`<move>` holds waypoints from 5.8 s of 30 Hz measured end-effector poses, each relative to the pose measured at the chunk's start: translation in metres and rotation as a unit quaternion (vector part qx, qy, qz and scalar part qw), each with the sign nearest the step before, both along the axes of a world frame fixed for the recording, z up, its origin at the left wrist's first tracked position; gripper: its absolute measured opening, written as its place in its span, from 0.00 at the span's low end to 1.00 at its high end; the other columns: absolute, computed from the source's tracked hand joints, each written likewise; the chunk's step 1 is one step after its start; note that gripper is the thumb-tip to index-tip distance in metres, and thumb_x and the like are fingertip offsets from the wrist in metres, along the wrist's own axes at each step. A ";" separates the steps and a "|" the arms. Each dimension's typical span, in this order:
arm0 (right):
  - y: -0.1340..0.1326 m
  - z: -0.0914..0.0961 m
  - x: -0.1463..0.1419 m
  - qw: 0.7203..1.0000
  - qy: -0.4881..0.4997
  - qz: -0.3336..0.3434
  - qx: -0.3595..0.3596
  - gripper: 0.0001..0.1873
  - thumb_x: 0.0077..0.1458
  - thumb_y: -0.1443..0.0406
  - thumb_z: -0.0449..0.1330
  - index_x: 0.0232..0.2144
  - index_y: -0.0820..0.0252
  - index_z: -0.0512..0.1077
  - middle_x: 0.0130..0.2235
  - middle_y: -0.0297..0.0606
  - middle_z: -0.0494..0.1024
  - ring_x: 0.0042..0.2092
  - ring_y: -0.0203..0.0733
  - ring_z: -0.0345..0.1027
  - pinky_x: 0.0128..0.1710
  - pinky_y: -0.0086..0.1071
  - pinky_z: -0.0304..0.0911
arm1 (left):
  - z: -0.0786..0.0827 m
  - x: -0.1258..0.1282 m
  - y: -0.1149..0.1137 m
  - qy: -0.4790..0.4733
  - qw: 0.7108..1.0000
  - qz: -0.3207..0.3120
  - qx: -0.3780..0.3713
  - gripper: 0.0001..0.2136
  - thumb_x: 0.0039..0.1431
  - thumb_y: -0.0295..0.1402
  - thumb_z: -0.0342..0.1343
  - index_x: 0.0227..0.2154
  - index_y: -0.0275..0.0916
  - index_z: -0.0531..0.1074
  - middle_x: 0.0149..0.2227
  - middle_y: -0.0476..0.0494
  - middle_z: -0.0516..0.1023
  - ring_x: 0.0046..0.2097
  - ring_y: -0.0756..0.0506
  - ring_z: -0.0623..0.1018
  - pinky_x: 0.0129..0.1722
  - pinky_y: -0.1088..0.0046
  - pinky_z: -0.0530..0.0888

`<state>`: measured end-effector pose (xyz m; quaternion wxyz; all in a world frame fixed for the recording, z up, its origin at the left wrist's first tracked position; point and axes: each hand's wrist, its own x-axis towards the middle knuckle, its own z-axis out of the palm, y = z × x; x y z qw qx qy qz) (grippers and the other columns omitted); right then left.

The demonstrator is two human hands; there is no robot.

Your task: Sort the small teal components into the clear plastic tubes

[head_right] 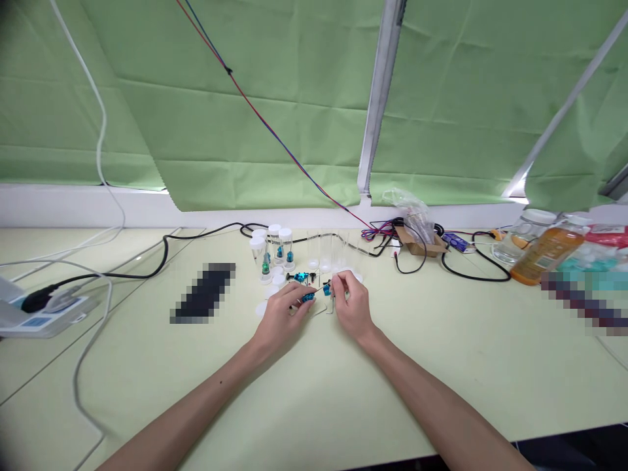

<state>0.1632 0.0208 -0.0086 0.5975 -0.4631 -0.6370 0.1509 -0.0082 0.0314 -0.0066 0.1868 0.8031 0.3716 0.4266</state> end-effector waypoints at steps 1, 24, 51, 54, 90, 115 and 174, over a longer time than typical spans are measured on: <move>0.000 0.000 0.000 1.000 0.000 -0.001 -0.003 0.13 0.65 0.58 0.49 0.29 0.57 0.63 0.26 0.32 0.69 0.28 0.36 0.64 0.32 0.31 0.62 | 0.000 0.000 0.000 -0.001 1.000 -0.001 -0.001 0.09 0.61 0.26 0.52 0.41 0.40 0.75 0.39 0.43 0.75 0.36 0.48 0.75 0.37 0.70 0.73; -0.002 0.001 0.000 0.998 -0.038 0.018 -0.043 0.12 0.65 0.59 0.49 0.42 0.58 0.68 0.30 0.34 0.72 0.30 0.37 0.68 0.35 0.31 0.64 | 0.006 0.005 -0.007 -0.001 0.995 -0.019 -0.097 0.09 0.59 0.31 0.53 0.40 0.38 0.75 0.34 0.45 0.76 0.31 0.49 0.71 0.32 0.72 0.68; 0.000 -0.002 0.000 0.992 -0.114 0.020 -0.055 0.20 0.65 0.59 0.48 0.55 0.59 0.66 0.38 0.38 0.77 0.39 0.41 0.71 0.45 0.35 0.65 | 0.011 0.012 -0.007 -0.234 0.882 -0.130 -0.388 0.17 0.52 0.47 0.59 0.29 0.34 0.73 0.20 0.50 0.67 0.19 0.54 0.65 0.20 0.76 0.62; 0.001 -0.003 0.000 0.992 -0.119 0.014 -0.048 0.20 0.65 0.59 0.49 0.55 0.59 0.66 0.40 0.40 0.76 0.40 0.41 0.71 0.45 0.36 0.65 | 0.011 0.011 -0.007 -0.237 0.883 -0.128 -0.385 0.17 0.53 0.46 0.59 0.29 0.34 0.73 0.20 0.50 0.68 0.19 0.54 0.66 0.20 0.76 0.63; 0.003 -0.011 0.003 0.941 -0.318 0.070 -0.092 0.05 0.60 0.64 0.59 0.32 0.58 0.73 0.34 0.38 0.74 0.40 0.44 0.67 0.43 0.40 0.56 | 0.008 0.005 0.005 -0.306 0.909 0.009 -0.282 0.16 0.53 0.46 0.60 0.31 0.35 0.74 0.22 0.50 0.71 0.19 0.53 0.68 0.21 0.76 0.65; -0.006 -0.008 -0.009 0.940 -0.320 0.096 -0.074 0.07 0.64 0.67 0.54 0.38 0.57 0.74 0.38 0.39 0.74 0.43 0.43 0.66 0.44 0.39 0.55 | 0.005 0.005 0.007 -0.338 0.899 0.033 -0.276 0.16 0.52 0.45 0.60 0.32 0.35 0.74 0.21 0.50 0.70 0.20 0.53 0.68 0.20 0.76 0.65; -0.002 -0.005 -0.013 0.988 -0.127 0.055 -0.070 0.09 0.65 0.62 0.49 0.33 0.57 0.64 0.33 0.36 0.72 0.35 0.40 0.65 0.37 0.33 0.60 | 0.005 0.013 -0.004 -0.350 0.858 -0.044 -0.373 0.17 0.51 0.46 0.61 0.30 0.34 0.74 0.27 0.47 0.71 0.26 0.50 0.74 0.24 0.73 0.75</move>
